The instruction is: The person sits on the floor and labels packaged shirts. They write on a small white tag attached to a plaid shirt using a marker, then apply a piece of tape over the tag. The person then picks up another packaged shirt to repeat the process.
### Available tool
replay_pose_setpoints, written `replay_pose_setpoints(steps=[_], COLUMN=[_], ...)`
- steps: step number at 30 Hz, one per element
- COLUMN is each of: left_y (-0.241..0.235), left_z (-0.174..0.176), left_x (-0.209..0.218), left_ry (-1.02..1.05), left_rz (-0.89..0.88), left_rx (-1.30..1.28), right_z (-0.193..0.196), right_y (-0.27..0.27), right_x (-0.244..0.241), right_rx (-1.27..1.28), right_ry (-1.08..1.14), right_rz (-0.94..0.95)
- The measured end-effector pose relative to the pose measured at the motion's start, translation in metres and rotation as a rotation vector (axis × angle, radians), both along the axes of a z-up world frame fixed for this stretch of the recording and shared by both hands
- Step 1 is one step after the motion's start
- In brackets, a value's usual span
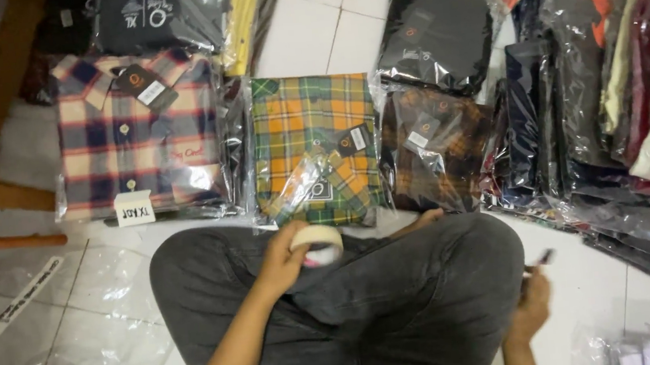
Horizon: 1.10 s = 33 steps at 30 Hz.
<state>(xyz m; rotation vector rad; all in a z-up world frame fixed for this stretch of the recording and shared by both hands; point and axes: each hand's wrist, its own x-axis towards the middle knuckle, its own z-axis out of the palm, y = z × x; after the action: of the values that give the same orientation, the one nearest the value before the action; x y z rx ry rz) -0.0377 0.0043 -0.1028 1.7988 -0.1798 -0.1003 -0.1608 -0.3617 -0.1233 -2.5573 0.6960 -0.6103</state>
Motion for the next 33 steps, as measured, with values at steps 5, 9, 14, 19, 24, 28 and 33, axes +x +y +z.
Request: replay_pose_setpoints(steps=[5, 9, 14, 19, 24, 28, 33], left_y=[0.003, 0.002, -0.008, -0.007, -0.007, -0.01, 0.017], left_z=[0.024, 0.03, 0.064, 0.035, 0.037, 0.062, 0.091], left_x=[0.004, 0.016, 0.062, 0.104, 0.102, 0.101, 0.087], left_ry=[0.171, 0.226, 0.01, -0.561, -0.722, -0.852, -0.988], left_rz=[0.049, -0.024, 0.11, 0.283, 0.065, 0.114, 0.695], left_rx=[-0.376, -0.643, -0.444, 0.012, 0.388, 0.36, 0.359], right_z=[0.096, 0.121, 0.162, 0.127, 0.106, 0.111, 0.123], right_y=[0.015, 0.022, 0.112, 0.153, 0.155, 0.148, 0.15], right_x=[0.046, 0.097, 0.177, 0.228, 0.223, 0.228, 0.229], right_rx=[-0.156, 0.235, 0.466, 0.742, 0.373, 0.289, 0.158], right_ry=[-0.386, -0.473, -0.203, 0.157, 0.402, 0.449, 0.367], right_rz=[0.087, 0.404, 0.738, 0.893, 0.633, 0.64, 0.636])
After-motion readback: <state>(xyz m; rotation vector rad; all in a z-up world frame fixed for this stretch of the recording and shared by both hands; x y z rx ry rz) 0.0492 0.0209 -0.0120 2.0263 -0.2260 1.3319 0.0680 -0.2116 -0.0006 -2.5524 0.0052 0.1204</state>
